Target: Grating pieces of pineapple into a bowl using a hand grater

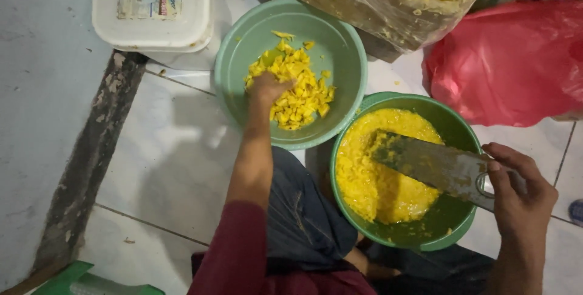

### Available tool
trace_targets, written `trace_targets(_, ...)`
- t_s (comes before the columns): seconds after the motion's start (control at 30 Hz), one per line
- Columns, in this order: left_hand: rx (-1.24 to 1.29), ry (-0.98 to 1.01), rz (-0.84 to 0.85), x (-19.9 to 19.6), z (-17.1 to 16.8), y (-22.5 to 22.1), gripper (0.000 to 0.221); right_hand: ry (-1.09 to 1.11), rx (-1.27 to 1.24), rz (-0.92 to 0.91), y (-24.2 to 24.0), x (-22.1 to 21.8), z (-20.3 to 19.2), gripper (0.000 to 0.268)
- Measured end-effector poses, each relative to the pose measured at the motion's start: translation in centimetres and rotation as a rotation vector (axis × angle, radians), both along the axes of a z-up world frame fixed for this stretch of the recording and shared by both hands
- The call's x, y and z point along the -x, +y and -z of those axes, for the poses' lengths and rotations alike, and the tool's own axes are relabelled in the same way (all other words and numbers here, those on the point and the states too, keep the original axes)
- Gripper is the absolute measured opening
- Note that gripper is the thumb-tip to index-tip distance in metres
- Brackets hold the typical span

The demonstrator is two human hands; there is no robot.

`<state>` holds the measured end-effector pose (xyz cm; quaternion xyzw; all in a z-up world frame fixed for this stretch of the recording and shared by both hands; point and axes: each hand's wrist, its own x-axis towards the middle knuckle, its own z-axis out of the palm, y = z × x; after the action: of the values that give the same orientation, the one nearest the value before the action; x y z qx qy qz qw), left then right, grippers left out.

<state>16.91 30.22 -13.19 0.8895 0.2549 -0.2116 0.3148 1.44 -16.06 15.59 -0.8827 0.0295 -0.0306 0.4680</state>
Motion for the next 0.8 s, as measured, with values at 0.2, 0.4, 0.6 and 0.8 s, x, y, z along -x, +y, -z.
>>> trace_targets(0.2, 0.092, -0.285, -0.128, -0.1, 6.6, 0.3, 0.048, 0.004, 0.023, 0.008, 1.6, 0.0, -0.9, 0.026)
trace_targets(0.4, 0.394, -0.296, -0.405, -0.4, 2.4, 1.8, 0.025, 0.007, 0.05, 0.036, 1.4, 0.1, -0.7, 0.029)
trace_targets(0.6, 0.524, -0.335, -0.491, 1.0, -1.8, 2.2, 0.022, 0.029, -0.021, 0.047, 0.7, 0.1, 0.1, 0.027)
trace_targets(0.8, 0.73, -0.211, -0.735, 1.3, 0.3, 3.1, 0.034, 0.023, 0.001, 0.046, 1.8, 0.2, -0.8, 0.028)
